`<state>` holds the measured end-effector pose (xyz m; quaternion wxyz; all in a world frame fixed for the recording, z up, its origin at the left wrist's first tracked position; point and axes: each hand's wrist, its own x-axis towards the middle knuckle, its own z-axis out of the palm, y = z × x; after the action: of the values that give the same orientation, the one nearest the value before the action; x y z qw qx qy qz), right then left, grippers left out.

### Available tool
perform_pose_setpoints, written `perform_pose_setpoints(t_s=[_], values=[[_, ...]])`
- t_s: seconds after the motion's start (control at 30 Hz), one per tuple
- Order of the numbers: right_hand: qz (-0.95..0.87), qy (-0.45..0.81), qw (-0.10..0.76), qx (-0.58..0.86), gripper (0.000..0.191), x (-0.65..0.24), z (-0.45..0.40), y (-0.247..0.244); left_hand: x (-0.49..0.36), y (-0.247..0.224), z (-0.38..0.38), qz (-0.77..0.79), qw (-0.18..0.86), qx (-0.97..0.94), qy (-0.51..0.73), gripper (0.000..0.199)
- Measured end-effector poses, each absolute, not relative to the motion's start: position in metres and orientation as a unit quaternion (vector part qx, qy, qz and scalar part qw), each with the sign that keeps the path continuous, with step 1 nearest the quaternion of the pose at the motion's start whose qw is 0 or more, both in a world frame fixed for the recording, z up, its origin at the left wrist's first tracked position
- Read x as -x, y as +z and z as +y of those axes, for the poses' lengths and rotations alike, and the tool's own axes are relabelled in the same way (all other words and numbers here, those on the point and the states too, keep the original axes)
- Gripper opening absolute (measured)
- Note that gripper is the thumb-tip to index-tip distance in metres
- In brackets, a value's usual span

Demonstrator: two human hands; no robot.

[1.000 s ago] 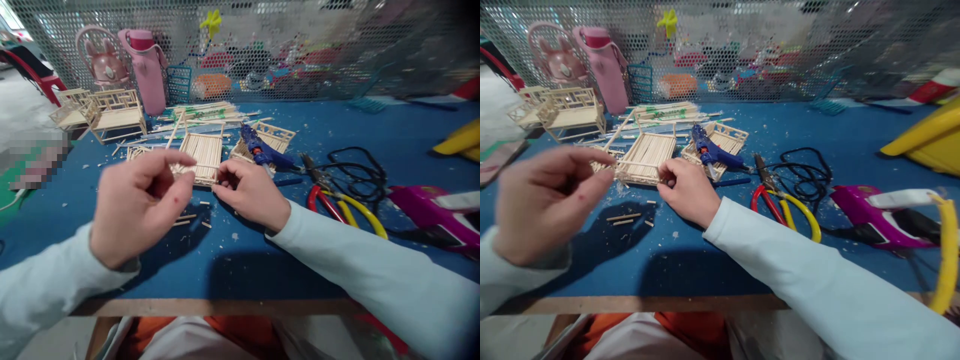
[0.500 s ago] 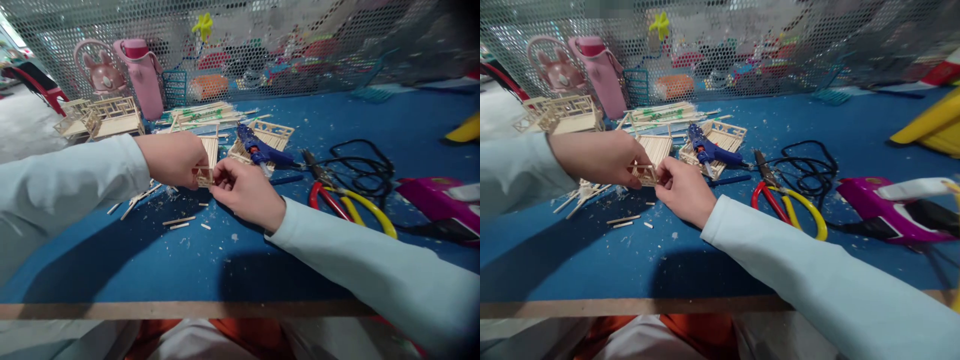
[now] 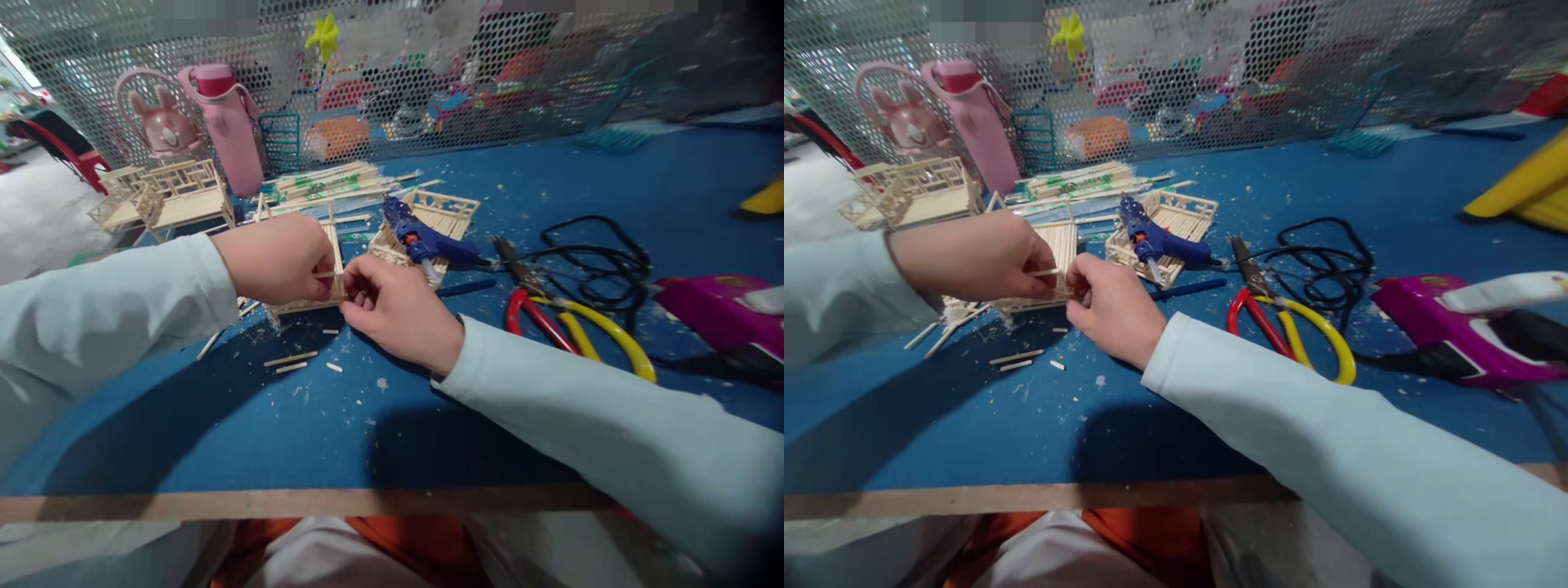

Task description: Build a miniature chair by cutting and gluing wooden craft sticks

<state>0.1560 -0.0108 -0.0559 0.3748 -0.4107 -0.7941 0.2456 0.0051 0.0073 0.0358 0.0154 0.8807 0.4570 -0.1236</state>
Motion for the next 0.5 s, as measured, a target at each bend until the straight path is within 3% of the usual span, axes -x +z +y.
perform_pose_setpoints(t_s=[0.5], values=[[-0.794,0.245,0.378,0.409,0.017,-0.1558,-0.0102,-0.0575,0.0019,0.0367,0.0056,0.444,0.009,-0.891,-0.093,0.024]])
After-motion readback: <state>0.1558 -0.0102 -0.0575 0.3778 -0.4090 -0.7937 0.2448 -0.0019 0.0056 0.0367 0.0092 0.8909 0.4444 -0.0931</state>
